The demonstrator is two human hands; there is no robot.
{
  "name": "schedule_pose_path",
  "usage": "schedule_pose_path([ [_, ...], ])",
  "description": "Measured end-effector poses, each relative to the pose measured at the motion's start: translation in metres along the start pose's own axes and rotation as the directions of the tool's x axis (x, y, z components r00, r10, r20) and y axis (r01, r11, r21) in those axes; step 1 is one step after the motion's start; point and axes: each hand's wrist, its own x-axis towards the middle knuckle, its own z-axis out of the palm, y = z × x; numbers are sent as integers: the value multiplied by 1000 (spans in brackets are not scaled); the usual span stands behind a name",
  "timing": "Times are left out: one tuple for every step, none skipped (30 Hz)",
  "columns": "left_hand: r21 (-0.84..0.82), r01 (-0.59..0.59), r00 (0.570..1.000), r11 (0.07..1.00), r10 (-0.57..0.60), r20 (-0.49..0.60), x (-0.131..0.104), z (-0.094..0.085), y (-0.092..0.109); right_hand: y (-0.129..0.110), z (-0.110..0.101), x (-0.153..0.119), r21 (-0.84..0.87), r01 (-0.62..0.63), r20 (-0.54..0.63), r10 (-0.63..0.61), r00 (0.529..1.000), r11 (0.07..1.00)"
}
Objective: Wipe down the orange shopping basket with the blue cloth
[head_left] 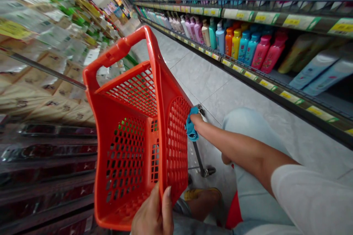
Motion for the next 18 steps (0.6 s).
schedule_pose_path([
  [-18, -15, 1000, 1000, 15, 4, 0, 0, -2, -7, 1, -1, -4, 18, -10, -18, 1000, 1000],
  [-32, -29, 1000, 999, 29, 5, -1, 0, -4, -18, 2, -2, -5, 42, -25, -43, 999, 999],
  [-46, -38, 999, 998, 38, 7, -1, 0, -5, -30, 4, 0, 0, 96, -34, -96, 995, 995],
  [-60, -46, 999, 997, 47, 7, -2, -1, -7, -45, 6, 2, 12, 191, -35, -191, 981, 982],
  [-74, -52, 999, 996, 53, 6, -3, -2, -8, -60, 8, 5, 30, 324, -32, -323, 946, 946],
  [-83, -61, 998, 995, 62, 1, -4, -2, -9, -75, 11, 8, 54, 475, -23, -474, 880, 879],
  [-92, -72, 997, 993, 72, -6, -5, -3, -11, -87, 13, 10, 78, 617, -12, -618, 786, 783],
  [-99, -83, 997, 992, 82, -12, -6, -4, -12, -96, 15, 11, 97, 729, -3, -732, 681, 678],
  [-105, -91, 996, 990, 90, -16, -6, -5, -13, -101, 16, 11, 105, 799, 2, -804, 595, 592],
  [-111, -99, 995, 989, 97, -22, -7, -5, -13, -101, 16, 10, 98, 830, 4, -834, 551, 549],
  [-116, -104, 994, 988, 101, -30, -8, -5, -13, -98, 14, 9, 79, 837, 5, -840, 543, 541],
  [-120, -105, 994, 987, 101, -40, -8, -4, -13, -91, 11, 8, 54, 823, 2, -824, 566, 565],
  [-124, -104, 994, 987, 99, -48, -8, -3, -13, -83, 7, 7, 32, 792, -5, -792, 610, 609],
  [-130, -109, 993, 986, 101, -69, -9, -2, -12, -75, 2, 8, 15, 751, -10, -751, 660, 660],
  [-140, -117, 990, 983, 104, -99, -9, -1, -12, -67, -4, 9, 9, 709, -16, -708, 706, 706],
  [-152, -126, 986, 980, 107, -130, -9, 0, -12, -62, -10, 9, 8, 674, -20, -674, 738, 738],
  [-163, -134, 983, 977, 110, -149, -9, 0, -13, -61, -16, 10, 13, 652, -24, -652, 758, 758],
  [-172, -139, 982, 975, 113, -150, -9, -1, -14, -62, -22, 10, 19, 655, -27, -654, 756, 756],
])
